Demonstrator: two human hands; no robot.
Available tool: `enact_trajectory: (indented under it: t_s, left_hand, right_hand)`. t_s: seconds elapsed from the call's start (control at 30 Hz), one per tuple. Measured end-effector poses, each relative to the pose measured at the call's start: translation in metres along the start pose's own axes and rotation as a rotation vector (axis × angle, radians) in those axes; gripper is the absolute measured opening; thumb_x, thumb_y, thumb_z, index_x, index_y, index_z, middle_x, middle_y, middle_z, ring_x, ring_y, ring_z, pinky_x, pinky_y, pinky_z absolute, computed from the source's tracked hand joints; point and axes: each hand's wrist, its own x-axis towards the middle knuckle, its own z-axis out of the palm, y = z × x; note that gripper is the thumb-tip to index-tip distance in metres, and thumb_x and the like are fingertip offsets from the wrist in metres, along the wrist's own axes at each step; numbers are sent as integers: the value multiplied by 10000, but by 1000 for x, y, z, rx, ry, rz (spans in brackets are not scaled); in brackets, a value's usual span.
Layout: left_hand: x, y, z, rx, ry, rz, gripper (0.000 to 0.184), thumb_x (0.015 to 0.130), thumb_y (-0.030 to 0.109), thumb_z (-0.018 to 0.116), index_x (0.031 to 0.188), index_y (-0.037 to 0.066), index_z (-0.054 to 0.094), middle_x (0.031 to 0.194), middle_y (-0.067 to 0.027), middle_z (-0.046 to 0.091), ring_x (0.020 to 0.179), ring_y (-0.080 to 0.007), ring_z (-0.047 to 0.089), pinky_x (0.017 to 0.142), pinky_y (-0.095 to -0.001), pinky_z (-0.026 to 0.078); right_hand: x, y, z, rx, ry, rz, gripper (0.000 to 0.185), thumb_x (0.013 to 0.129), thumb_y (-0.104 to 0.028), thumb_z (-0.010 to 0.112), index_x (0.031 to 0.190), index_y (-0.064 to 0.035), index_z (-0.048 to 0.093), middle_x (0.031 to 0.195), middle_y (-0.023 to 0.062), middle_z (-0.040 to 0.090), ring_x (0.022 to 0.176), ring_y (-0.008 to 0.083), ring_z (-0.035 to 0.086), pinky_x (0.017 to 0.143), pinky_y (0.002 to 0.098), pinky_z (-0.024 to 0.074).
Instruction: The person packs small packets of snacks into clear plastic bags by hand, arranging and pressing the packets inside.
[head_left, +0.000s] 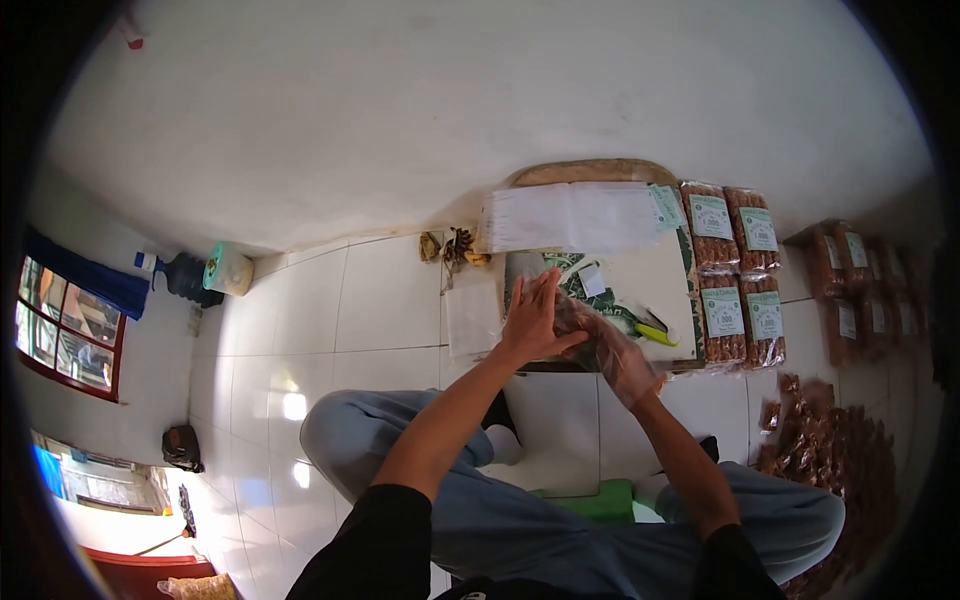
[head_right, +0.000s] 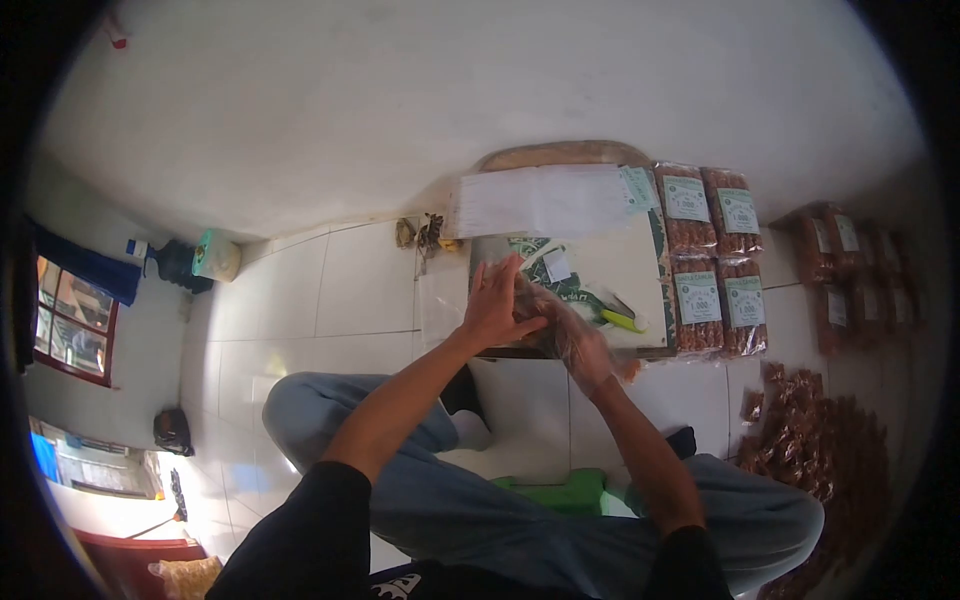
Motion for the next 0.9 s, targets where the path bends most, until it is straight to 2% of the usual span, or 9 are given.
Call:
enact_trajectory:
  t_s: [0.03,0.1,0.3,0.4,0.53,0.6,0.7,0.8,0.9]
  left_hand:
    - [0,-1,0,-2,-2,1,1186,743,765,575,1503,-16,107,1479,-199,368,1394,-331,321,1162,-549,99]
    - [1,-2,0,-33,-37,-9,1221,720,811,550,1507,-4,93,1473,-202,376,1398,-332,315,1154,-565,100]
    - [3,-4,3,-33,-52,-46,1238,700,837,539,1507,6,103,1463,-208,384,1393,-335,323,1147,-565,131]
    - [3,-5,4,-35,-42,-42,1247,693,843,539,1507,6,102,1462,-210,384,1392,-335,326,1143,-569,139]
    - [3,-4,3,-51,-47,-49,1256,685,848,543,1507,7,103,1462,-212,380,1391,-334,326,1140,-571,142]
    - [3,-3,4,-57,-46,-64,1256,680,849,547,1503,0,124,1458,-213,383,1392,-330,326,1141,-569,137]
    - [4,-2,4,-46,-46,-67,1255,672,850,554,1496,-8,156,1451,-212,389,1393,-327,325,1144,-561,135]
    - [4,-2,2,-52,-56,-66,1255,669,851,558,1487,-22,179,1445,-211,395,1391,-324,327,1147,-553,131]
    - [4,-3,-1,-68,-58,-59,1250,669,826,593,1485,-25,180,1451,-214,383,1389,-330,326,1146,-526,167]
  right_hand:
    - [-1,6,5,-1,1,3,389,929,-119,530,1317,-89,538,1221,203,607,1053,386,626,899,385,492]
    - [-3,23,16,123,47,343,354,916,-106,587,1261,-27,572,1123,183,665,1005,302,665,880,346,495]
    - [-9,53,20,505,148,440,287,893,-103,663,1154,11,640,1002,49,679,893,119,617,808,273,492]
    - [-9,35,25,767,332,537,262,888,-118,683,1111,18,665,1011,39,653,882,125,606,789,269,486]
    - [-13,52,33,730,299,517,277,884,-125,697,1108,34,662,1051,51,641,913,126,595,807,270,476]
    - [-12,60,34,472,256,313,273,883,-45,648,1145,32,649,1044,81,648,906,159,606,842,277,468]
    - [4,31,14,48,61,355,253,908,26,590,1152,58,646,985,61,662,885,144,599,855,263,459]
    - [2,48,29,289,91,130,243,920,-21,590,1142,62,641,956,63,673,891,155,606,828,279,472]
    - [2,58,19,118,-72,80,314,960,-108,571,1228,55,579,956,73,682,839,147,625,771,271,495]
